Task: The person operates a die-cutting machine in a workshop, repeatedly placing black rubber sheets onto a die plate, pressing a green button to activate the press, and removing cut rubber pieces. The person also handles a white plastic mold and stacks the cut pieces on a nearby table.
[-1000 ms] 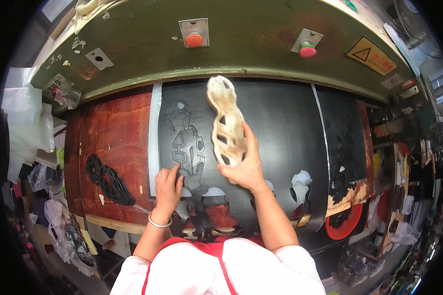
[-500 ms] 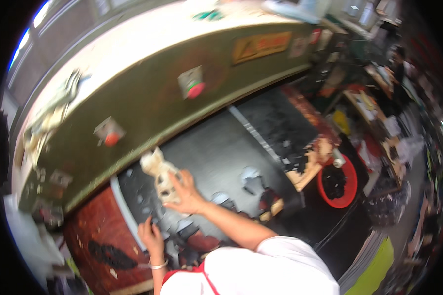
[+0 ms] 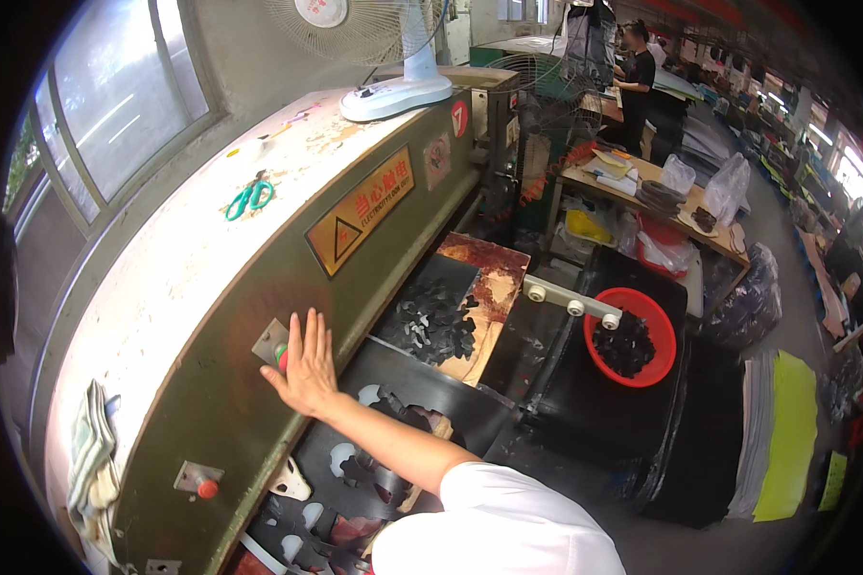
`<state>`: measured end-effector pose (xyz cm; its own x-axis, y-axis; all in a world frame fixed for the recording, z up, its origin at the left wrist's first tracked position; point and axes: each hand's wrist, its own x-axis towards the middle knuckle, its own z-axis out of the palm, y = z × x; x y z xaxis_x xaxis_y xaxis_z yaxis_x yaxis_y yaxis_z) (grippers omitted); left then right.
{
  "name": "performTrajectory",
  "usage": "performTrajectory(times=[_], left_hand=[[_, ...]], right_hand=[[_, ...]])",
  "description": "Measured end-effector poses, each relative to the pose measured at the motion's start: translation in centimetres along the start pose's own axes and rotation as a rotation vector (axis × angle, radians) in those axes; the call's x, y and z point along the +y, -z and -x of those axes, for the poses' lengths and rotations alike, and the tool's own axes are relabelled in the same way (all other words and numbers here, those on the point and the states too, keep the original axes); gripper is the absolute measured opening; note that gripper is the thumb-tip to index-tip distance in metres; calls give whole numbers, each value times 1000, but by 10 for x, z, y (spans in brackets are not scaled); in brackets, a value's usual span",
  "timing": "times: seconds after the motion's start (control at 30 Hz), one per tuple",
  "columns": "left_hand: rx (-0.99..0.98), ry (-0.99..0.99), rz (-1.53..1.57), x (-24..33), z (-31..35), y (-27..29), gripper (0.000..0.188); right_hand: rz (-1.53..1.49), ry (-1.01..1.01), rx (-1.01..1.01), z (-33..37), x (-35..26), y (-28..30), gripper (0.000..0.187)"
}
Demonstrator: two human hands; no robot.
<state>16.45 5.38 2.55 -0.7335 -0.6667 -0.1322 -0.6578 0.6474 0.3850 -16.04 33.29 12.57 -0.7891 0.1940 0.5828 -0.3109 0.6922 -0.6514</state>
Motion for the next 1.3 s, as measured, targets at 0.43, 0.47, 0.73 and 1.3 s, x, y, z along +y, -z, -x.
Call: performTrajectory(times=[0.43, 0.47, 0.73, 1.3], left_hand=[[292, -215, 8, 9, -55, 7, 44], [312, -247, 54, 10, -53, 8, 45], [277, -258, 147, -7, -44, -16, 41], [204, -418, 449, 20, 24, -18, 30]], right_hand=[[202, -51, 74, 26, 71, 57, 77], [264, -193, 136, 37, 91, 68, 67], [136, -478, -73, 91, 188, 75, 30], [8, 207, -914, 214, -42, 23, 109]])
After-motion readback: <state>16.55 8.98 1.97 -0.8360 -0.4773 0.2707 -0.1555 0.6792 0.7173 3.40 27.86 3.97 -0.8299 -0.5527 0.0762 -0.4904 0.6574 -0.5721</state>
